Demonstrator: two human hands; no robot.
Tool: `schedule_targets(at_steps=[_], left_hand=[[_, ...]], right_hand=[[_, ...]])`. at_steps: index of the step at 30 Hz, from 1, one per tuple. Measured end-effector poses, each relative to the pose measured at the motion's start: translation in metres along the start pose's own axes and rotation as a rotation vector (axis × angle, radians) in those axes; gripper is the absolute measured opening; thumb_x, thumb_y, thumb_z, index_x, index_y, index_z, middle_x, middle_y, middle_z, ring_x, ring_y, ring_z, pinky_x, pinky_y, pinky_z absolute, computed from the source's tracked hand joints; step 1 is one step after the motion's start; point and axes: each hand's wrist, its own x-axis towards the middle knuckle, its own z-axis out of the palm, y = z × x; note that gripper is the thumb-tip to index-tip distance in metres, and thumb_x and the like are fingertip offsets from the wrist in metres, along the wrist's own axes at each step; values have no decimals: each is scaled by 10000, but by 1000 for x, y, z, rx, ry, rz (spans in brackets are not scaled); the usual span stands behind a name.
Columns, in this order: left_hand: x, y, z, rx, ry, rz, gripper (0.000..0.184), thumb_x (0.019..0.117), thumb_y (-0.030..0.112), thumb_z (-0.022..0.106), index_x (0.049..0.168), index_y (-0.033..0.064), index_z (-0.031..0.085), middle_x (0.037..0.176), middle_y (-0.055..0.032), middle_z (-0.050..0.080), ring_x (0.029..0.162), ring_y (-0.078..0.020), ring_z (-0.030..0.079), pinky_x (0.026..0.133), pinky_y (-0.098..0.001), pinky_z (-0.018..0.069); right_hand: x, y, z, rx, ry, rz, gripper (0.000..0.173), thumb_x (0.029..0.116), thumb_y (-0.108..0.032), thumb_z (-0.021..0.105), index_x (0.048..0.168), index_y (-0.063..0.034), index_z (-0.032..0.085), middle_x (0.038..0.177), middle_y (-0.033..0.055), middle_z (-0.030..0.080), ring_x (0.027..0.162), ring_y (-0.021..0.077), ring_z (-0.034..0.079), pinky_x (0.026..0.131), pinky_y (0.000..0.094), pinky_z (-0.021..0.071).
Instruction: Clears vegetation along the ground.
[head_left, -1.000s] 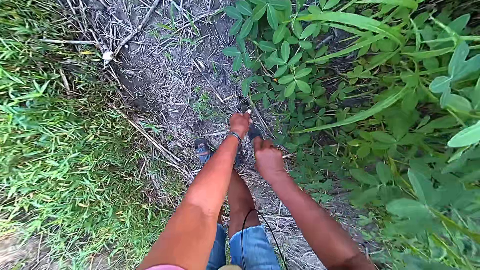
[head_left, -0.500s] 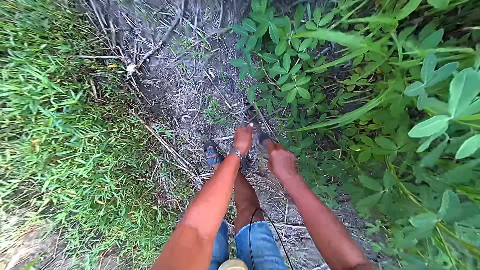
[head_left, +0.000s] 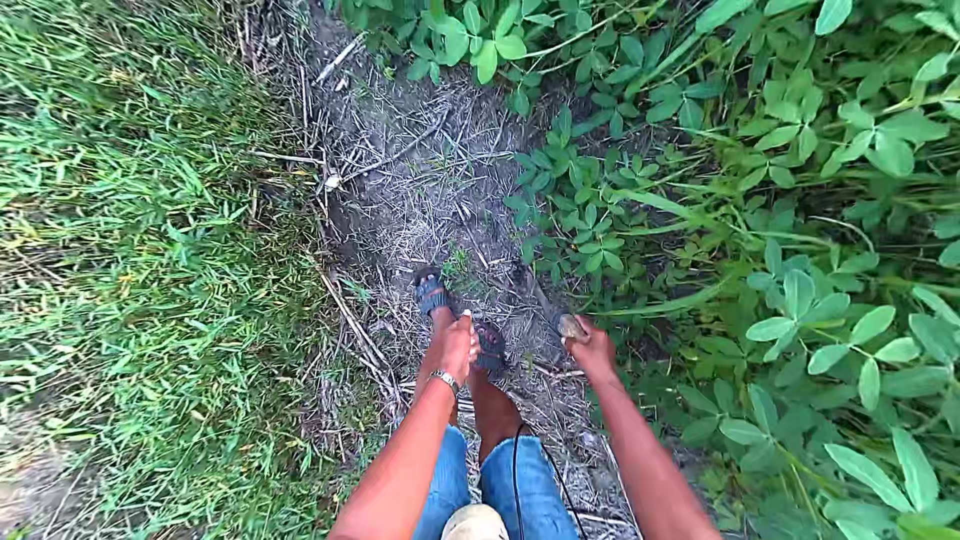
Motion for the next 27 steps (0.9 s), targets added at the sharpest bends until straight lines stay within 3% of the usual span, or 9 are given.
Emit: schedule_targets(at_steps=[3,6,8,10,12,14,16,22,27], left_hand=[[11,23,-5,-76,-69,5,383,1133,334,345,865,103,491,583,21,437,422,-84,403,400,-219,369],[15,44,-7,-120,-92,17,319,1131,258,346,951,71,531,661,-3,511,479,-98,473,442,-227,425],[16,57,-9,-97,-128,31,275,1120,207,380,1016,44,574,725,-17,559,531,-103,517,486,-236,466],[15,70,-13,-56,-172,31,255,1117,192,399,1069,34,594,760,-13,578,560,-95,539,513,-234,483],[16,83,-18,-28,-206,23,265,1120,203,407,1091,34,609,777,-9,574,579,-94,533,534,-233,479],[18,94,-23,9,-218,21,266,1120,215,412,1091,42,613,777,-3,568,578,-90,525,528,-230,469],[26,110,-29,56,-223,40,274,1122,227,405,1096,50,612,777,3,566,576,-86,518,527,-233,463],[4,152,-14,-25,-252,64,352,1138,225,330,1052,24,606,728,-6,552,546,-97,505,507,-233,447],[3,175,-5,-56,-314,111,421,1139,233,282,991,21,614,694,-12,557,525,-95,499,495,-229,438]], right_hand=[[-44,-43,-46,-84,54,-177,613,904,-167,710,1498,-142,559,1292,178,702,1153,387,685,997,631,519],[-71,-85,-88,-214,185,-412,599,877,-173,724,1462,-143,601,1217,201,723,1034,413,718,859,645,562],[-68,-127,-105,-342,236,-467,587,876,-183,714,1454,-159,614,1112,238,723,902,441,716,740,643,558],[-41,-178,-108,-457,169,-379,582,916,-199,685,1487,-187,577,1129,266,705,941,473,699,786,663,537],[17,-224,-91,-501,89,-273,567,926,-188,682,1481,-164,567,1159,285,698,1048,504,675,865,693,514],[75,-258,-66,-501,70,-190,550,887,-186,716,1423,-119,610,1173,282,701,1102,509,661,881,718,508],[99,-290,-56,-497,71,-161,481,882,-214,722,1346,-109,657,1192,257,701,1138,481,656,900,707,506],[88,-286,-47,-586,-3,-85,659,883,-248,710,1489,-83,510,1262,265,673,1180,456,653,946,661,520],[94,-301,-60,-622,-22,-31,596,875,-244,697,1440,-108,565,1275,226,682,1192,416,660,942,631,534]])
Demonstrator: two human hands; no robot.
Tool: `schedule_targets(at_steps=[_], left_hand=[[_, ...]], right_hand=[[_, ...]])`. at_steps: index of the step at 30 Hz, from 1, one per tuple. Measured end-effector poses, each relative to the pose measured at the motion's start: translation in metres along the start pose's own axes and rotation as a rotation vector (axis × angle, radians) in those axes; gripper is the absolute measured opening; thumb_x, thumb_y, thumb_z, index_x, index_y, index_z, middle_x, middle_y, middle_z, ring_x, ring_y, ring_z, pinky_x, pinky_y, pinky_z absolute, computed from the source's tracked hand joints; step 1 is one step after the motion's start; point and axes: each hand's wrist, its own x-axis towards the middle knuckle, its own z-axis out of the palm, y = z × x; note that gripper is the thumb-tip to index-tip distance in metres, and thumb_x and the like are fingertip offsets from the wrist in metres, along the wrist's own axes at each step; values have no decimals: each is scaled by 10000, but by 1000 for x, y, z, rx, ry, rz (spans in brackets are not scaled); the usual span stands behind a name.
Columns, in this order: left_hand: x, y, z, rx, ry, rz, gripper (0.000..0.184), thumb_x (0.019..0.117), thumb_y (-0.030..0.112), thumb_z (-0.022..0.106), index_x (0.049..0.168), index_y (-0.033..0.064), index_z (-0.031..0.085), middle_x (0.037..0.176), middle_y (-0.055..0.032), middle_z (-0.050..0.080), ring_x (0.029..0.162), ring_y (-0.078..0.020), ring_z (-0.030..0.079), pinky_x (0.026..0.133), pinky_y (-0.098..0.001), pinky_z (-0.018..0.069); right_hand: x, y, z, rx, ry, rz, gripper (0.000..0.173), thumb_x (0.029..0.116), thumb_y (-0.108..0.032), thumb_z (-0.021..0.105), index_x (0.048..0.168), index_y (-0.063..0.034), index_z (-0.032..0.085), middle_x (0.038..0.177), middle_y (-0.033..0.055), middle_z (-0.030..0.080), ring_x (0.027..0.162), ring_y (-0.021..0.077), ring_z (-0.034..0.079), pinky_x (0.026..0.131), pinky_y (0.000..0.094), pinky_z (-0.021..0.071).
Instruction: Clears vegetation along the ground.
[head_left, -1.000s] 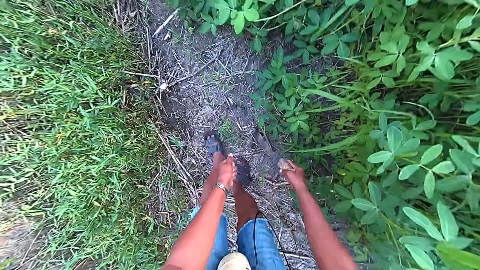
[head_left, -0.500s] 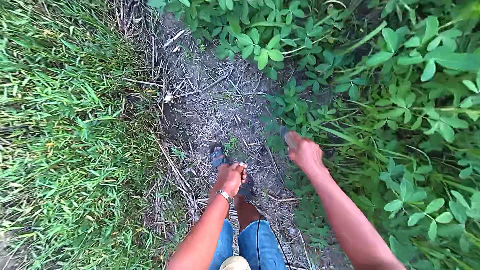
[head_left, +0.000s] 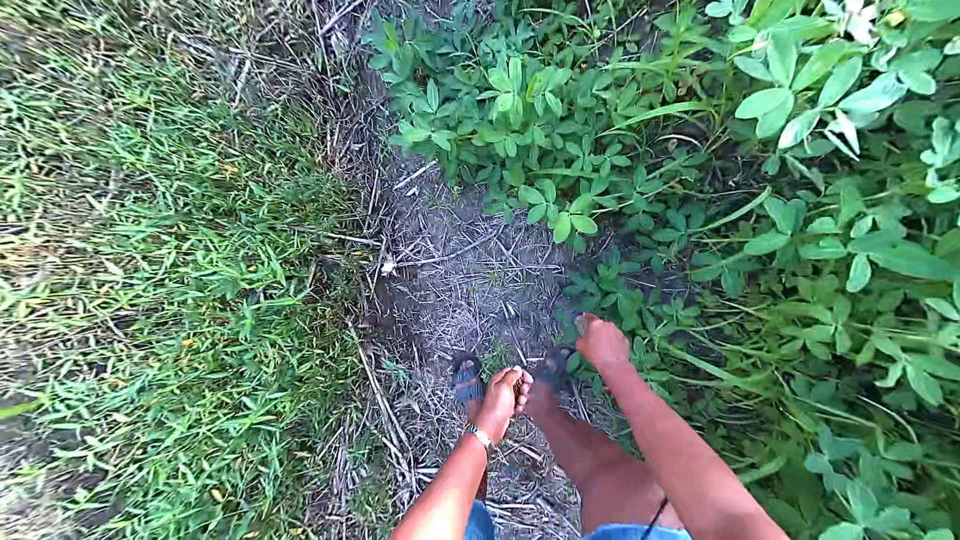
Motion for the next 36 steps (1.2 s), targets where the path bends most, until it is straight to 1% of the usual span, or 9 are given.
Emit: schedule_targets(at_steps=[6,12,16,18,23,26,28,33,36], left_hand=[[19,7,9,18,-56,-28,401,1119,163,283,1042,0,642,752,-13,601,587,-91,549,552,-232,485],[48,-6,12,47,-158,-9,285,1081,90,407,1187,-14,651,845,3,611,688,-84,573,657,-249,521],[74,4,23,52,-100,-50,269,1092,96,406,1138,-13,648,798,7,600,642,-82,567,622,-248,519],[90,15,33,69,-43,-74,261,1100,110,402,1094,-9,634,764,10,588,597,-79,550,573,-239,504],[137,49,71,148,65,-148,294,1124,212,404,1015,14,591,672,28,504,487,-57,443,470,-202,410],[163,60,94,251,103,-180,329,1131,265,393,1005,22,576,646,34,438,467,-50,375,452,-196,354],[180,60,106,359,109,-174,357,1132,292,388,1000,25,586,648,29,428,475,-59,373,463,-209,356],[208,50,125,576,118,-150,467,1130,368,370,1100,-15,635,766,-53,519,584,-134,440,570,-313,428],[219,43,133,591,140,-165,507,1119,417,394,1042,-22,636,733,-57,531,549,-136,438,536,-316,423]], right_hand=[[69,47,-92,96,-73,-122,511,891,-289,807,1336,-78,670,1311,278,644,1241,481,596,1031,709,443],[202,98,-145,149,-108,-284,458,828,-193,881,1245,-84,727,977,247,715,743,383,671,710,600,568],[239,73,-177,-110,-93,-502,482,749,-183,933,1197,-117,770,1058,254,730,967,462,689,860,721,518],[220,45,-184,-325,-86,-625,483,763,-248,917,1218,-180,771,1104,240,734,1072,494,670,906,772,478],[109,38,-122,-423,-19,-587,232,885,-144,734,1109,-84,738,959,243,715,912,476,695,750,683,536],[62,52,-65,-361,-133,-467,430,980,-27,540,1409,-25,569,1167,336,650,985,528,678,788,669,545],[41,57,-34,-326,-103,-439,474,1001,-13,474,1472,-27,520,1219,336,637,980,510,692,776,633,569],[20,57,5,-240,53,-440,429,1006,-62,512,1425,-37,597,1149,293,683,925,439,724,727,550,593],[18,55,11,-229,75,-443,424,988,-44,526,1402,-41,616,1113,291,688,897,433,726,707,535,594]])
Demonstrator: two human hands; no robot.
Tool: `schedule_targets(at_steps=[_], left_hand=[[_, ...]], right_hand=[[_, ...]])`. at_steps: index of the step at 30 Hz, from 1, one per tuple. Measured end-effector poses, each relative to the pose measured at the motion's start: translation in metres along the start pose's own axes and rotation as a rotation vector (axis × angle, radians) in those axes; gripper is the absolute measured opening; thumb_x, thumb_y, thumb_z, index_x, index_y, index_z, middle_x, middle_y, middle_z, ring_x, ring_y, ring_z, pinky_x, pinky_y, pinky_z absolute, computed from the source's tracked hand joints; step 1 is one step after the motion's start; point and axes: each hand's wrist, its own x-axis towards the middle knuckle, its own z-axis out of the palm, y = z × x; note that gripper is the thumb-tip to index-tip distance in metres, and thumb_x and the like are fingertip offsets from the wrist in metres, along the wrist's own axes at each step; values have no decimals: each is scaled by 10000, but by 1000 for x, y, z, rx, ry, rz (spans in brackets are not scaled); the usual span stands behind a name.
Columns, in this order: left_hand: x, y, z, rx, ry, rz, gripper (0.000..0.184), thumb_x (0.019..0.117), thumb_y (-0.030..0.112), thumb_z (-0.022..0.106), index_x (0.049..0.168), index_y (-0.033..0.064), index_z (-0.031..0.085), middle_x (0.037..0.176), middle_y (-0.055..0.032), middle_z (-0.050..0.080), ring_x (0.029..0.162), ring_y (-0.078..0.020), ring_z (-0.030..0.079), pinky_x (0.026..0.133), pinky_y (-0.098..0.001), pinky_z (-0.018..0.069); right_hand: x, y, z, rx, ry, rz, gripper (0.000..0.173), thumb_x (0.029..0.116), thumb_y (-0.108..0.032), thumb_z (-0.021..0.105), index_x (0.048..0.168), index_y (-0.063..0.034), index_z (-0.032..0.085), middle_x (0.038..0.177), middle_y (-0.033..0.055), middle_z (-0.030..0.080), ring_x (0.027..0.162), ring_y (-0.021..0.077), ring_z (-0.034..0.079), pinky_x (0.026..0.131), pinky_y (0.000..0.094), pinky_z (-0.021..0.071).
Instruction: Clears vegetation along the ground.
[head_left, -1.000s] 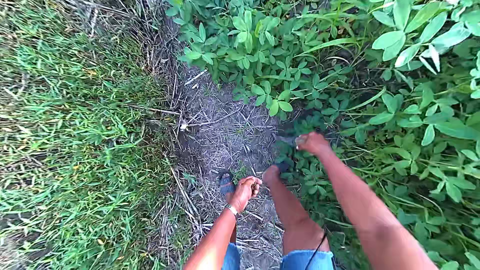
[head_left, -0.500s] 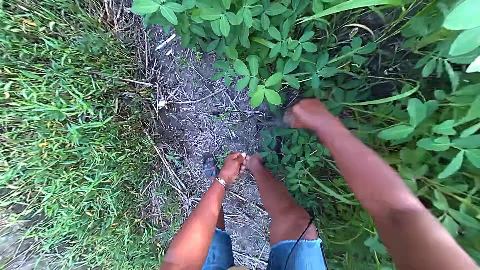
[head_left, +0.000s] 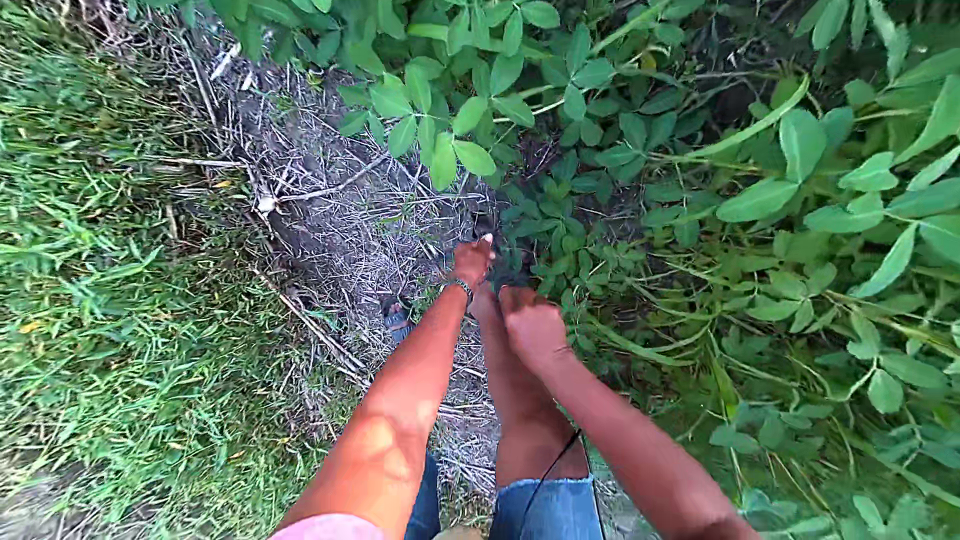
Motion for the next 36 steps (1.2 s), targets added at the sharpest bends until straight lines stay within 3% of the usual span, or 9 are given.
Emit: schedule_targets(at_steps=[8,12,15,19,24,27,30,33,36], left_hand=[[-8,-7,5,-30,30,-15,527,1117,459,366,945,6,573,663,-32,459,501,-137,410,491,-311,408],[-48,-32,-7,-85,27,66,472,1111,443,392,946,34,560,662,-24,439,500,-134,400,492,-311,404],[-68,-72,-33,-139,76,46,429,1115,365,421,882,29,552,613,3,423,465,-101,391,463,-268,379],[-94,-144,-77,-281,165,-95,407,1122,362,406,907,43,540,605,23,388,444,-93,355,438,-257,352],[-118,-202,-100,-397,227,-141,394,1115,360,430,877,61,525,594,22,389,428,-94,339,415,-254,329],[-124,-225,-107,-537,154,-116,392,1125,369,389,879,88,507,589,41,398,424,-73,350,408,-227,332],[-127,-232,-120,-721,95,-75,359,1132,318,363,925,75,528,620,24,457,446,-76,409,423,-217,374],[-137,-241,-136,-801,56,-28,329,1142,273,323,1006,62,535,690,10,490,506,-84,458,472,-217,412],[-139,-254,-148,-806,10,34,280,1136,201,318,1064,44,539,749,8,512,557,-82,483,522,-223,440]], right_hand=[[2,2,-4,27,-33,-9,379,1003,-29,509,1365,-29,623,1119,283,673,918,441,715,710,551,583],[-9,22,-11,87,-101,5,529,946,-50,596,1464,-153,571,1211,296,659,985,486,693,767,628,561],[-41,37,-36,143,-32,80,539,933,-137,619,1463,-233,595,1144,274,702,952,489,703,766,674,540],[-79,51,-52,284,58,246,586,911,-191,696,1485,-208,581,1196,252,709,1048,491,686,855,713,512],[-22,53,-19,408,112,357,573,892,-213,728,1453,-183,612,1232,243,702,1143,475,657,965,699,483],[-34,31,-20,119,34,292,578,949,-233,656,1516,-233,541,1244,276,682,1104,514,661,905,705,499],[-77,6,-31,38,151,194,582,931,-189,685,1499,-225,565,1215,289,682,1005,526,681,812,724,513],[-120,-13,-37,271,298,37,577,872,-138,743,1436,-121,623,1202,243,713,1017,464,707,844,696,535],[-121,-38,-37,467,327,-108,567,865,-199,707,1411,-67,625,1270,138,720,1110,247,720,955,487,584]])
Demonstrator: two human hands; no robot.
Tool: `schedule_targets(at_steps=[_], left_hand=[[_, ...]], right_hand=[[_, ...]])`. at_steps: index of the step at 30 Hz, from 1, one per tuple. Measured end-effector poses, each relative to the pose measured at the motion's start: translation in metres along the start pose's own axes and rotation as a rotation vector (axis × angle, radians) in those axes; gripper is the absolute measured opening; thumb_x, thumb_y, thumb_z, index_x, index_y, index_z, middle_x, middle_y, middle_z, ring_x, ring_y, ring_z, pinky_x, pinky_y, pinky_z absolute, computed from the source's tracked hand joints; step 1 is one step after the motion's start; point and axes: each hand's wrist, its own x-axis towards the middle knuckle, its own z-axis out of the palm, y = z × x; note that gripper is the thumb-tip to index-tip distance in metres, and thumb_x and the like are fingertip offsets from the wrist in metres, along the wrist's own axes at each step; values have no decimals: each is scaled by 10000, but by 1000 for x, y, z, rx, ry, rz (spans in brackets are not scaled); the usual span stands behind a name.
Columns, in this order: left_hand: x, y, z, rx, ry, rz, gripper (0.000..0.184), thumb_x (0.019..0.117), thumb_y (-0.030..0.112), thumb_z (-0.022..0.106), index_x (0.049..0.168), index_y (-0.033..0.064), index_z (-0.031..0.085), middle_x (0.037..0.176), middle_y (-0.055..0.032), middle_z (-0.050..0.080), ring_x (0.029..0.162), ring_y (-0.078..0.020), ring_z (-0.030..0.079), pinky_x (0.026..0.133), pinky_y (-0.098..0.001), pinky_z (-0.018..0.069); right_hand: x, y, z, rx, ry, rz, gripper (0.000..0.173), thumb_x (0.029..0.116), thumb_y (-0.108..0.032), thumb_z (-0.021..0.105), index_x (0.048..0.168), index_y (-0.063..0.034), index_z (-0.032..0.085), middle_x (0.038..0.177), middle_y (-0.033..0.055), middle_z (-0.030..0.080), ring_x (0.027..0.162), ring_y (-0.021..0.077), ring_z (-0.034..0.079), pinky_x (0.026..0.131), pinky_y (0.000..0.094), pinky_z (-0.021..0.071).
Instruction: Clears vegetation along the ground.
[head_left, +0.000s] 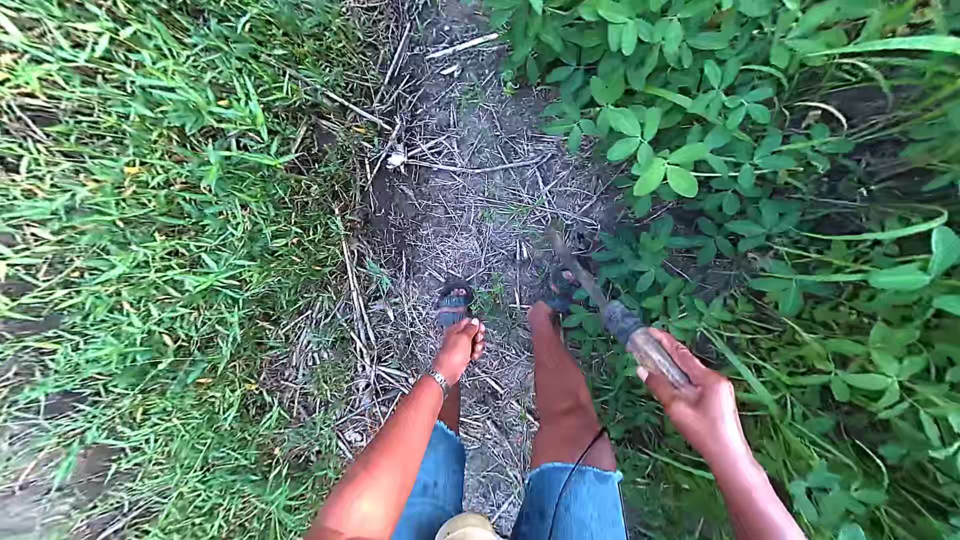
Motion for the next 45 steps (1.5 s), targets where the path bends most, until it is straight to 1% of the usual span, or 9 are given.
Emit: schedule_targets(at_steps=[3,7,10,16,21,23,28,35,45], left_hand=[[3,-5,-13,1,-25,29,270,1123,159,343,1063,29,572,766,11,540,579,-74,498,542,-221,450],[15,-15,-25,-61,9,-18,277,1128,184,364,1048,32,582,752,10,544,545,-67,484,499,-207,431],[34,-16,-32,-40,30,-38,267,1121,172,366,1095,25,587,776,7,556,572,-71,492,526,-221,439],[40,2,-8,-3,-139,75,252,1100,140,389,1176,26,600,857,13,595,675,-86,567,627,-249,510],[46,49,11,-157,-114,59,219,1097,117,426,1078,4,613,718,17,569,548,-64,519,518,-210,467],[53,57,11,-188,-82,31,222,1102,126,425,1041,8,603,661,28,536,508,-49,489,486,-190,439],[81,71,18,-213,100,22,301,1118,246,428,974,41,594,591,42,457,429,-29,392,411,-165,356],[111,131,40,35,280,114,357,1106,348,457,883,94,570,584,54,431,408,-30,305,387,-185,271],[152,161,58,249,361,37,522,1111,492,361,959,43,580,632,10,500,419,-63,342,405,-227,327]], right_hand=[[47,-23,39,80,-102,-17,542,906,-173,706,1424,-52,604,1287,132,709,1108,202,715,968,423,588],[173,-42,164,-109,-255,117,558,940,-211,728,1465,-104,574,1150,282,708,1043,478,689,905,698,515],[233,-66,218,-214,-330,196,610,902,-222,715,1490,-161,563,1186,283,700,1094,513,665,898,732,496],[302,6,150,-22,-397,202,596,834,-156,854,1394,-131,651,1266,254,679,1122,453,666,964,687,515],[389,35,113,-75,-513,134,546,865,-84,829,1380,-98,648,1183,264,689,937,412,686,872,625,548],[404,36,113,-201,-530,3,563,825,-116,872,1354,-144,681,1238,254,689,1093,446,673,964,691,499],[364,-15,118,-525,-536,-185,575,877,-244,802,1428,-232,635,1214,276,700,1145,542,637,930,780,458],[205,-76,231,-486,-559,-59,709,880,-44,719,1519,5,418,1276,346,586,958,506,687,741,628,582],[185,-75,261,-451,-562,12,747,898,-63,708,1570,-34,382,1302,334,576,1023,485,679,790,595,584]])
